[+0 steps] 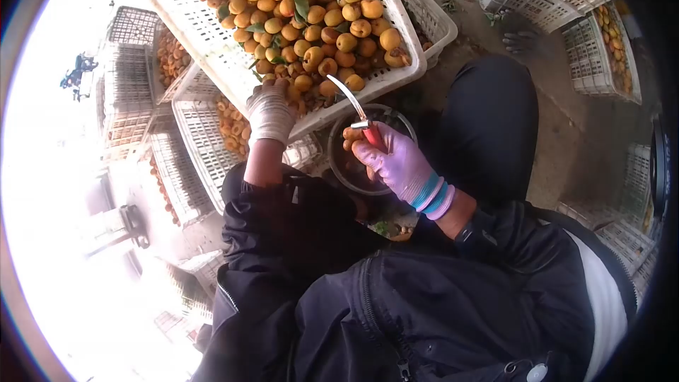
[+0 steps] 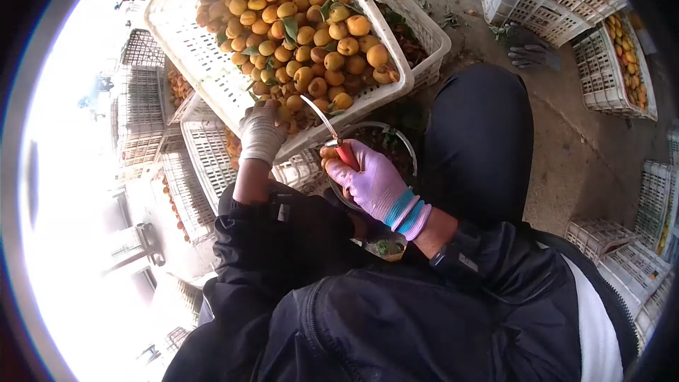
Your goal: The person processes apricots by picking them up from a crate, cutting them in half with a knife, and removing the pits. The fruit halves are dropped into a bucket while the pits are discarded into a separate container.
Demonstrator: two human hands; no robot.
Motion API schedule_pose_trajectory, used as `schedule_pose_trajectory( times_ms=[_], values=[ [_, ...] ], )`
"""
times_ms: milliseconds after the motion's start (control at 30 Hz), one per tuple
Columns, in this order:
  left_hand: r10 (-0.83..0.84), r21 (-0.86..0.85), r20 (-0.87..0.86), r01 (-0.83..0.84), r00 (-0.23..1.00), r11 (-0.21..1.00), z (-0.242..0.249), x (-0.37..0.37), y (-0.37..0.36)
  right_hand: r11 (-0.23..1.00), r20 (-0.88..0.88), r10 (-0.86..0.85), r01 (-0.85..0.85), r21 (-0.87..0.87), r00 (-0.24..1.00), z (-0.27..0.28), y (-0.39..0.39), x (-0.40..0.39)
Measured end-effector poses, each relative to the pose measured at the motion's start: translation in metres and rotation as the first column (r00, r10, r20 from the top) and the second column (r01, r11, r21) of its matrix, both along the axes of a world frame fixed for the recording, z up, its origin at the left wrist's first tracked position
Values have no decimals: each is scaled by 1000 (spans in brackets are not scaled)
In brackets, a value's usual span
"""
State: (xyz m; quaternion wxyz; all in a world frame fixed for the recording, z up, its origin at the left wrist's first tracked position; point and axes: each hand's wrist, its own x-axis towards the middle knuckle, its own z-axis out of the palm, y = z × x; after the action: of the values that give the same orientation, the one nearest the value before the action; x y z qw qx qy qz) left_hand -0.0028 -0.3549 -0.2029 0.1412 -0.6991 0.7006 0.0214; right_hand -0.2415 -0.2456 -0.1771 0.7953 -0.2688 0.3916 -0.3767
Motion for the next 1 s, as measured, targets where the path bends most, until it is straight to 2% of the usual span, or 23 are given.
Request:
schedule_pose_trajectory(
  times_ms=[33,67,100,133,167,233,267,300,367,400,467,500,567,633,733,767,800,833,867,900,933,1000],
  values=[
    [-1,-6,3,1,1000,1000,-8,5,3,1000,-3,-20,20,-24,1000,1,0,0],
    [44,-92,-376,-84,926,992,-18,9,10,999,-1,-23,23,-31,1000,2,0,-1],
    [41,-135,-703,-190,710,972,-23,10,18,999,13,-38,39,-24,999,2,0,-2],
    [76,-7,-934,-229,348,973,-10,-5,33,998,24,-53,53,-16,998,3,1,-4],
    [72,-9,-936,-226,345,974,-3,-17,48,998,21,-56,56,-19,998,3,2,-4],
    [98,124,-987,-216,-127,968,9,-37,77,991,36,-106,109,-80,994,1,2,-3],
    [116,152,-978,-213,-172,965,16,-50,92,989,34,-101,104,-100,994,3,3,-4],
    [51,76,-989,-184,-137,980,18,-55,105,990,24,-93,94,-101,995,2,2,-2],
    [88,196,-851,-156,-518,968,8,-63,130,983,-6,-80,78,-166,997,-8,6,3],
    [92,203,-842,-155,-532,967,8,-68,139,982,-19,-75,71,-177,997,-10,7,5],
    [80,208,-885,-234,-459,950,11,-71,150,982,-49,-52,42,-186,997,-12,10,4],
    [70,202,-882,-238,-466,950,10,-69,153,980,-60,-29,17,-197,998,-10,11,5],
    [82,193,-923,-267,-377,944,11,-62,156,974,-76,-10,-8,-225,997,-5,14,4],
    [28,138,-937,-296,-348,945,18,-59,158,940,-92,-63,28,-339,994,-1,18,5],
    [17,219,-795,-260,-606,940,13,-56,159,945,-146,-7,-41,-325,989,0,27,2],
    [12,214,-793,-260,-609,942,11,-55,160,947,-169,18,-71,-313,985,-2,30,1],
    [10,230,-769,-263,-640,937,14,-57,161,903,-274,29,-143,-405,961,-5,33,-1],
    [6,248,-743,-267,-669,931,17,-58,163,901,-278,31,-147,-408,960,-9,36,-1],
    [14,269,-788,-323,-616,907,20,-58,167,843,-352,-34,-163,-513,936,-13,40,1],
    [8,268,-786,-328,-618,906,19,-60,169,771,-413,-105,-188,-608,905,-12,43,2],
    [-10,238,-803,-336,-596,911,17,-62,169,797,-487,-49,-260,-545,872,-9,47,0],
    [-34,191,-828,-338,-560,922,18,-62,168,783,-480,-51,-263,-564,876,-13,51,3]
  ],
)
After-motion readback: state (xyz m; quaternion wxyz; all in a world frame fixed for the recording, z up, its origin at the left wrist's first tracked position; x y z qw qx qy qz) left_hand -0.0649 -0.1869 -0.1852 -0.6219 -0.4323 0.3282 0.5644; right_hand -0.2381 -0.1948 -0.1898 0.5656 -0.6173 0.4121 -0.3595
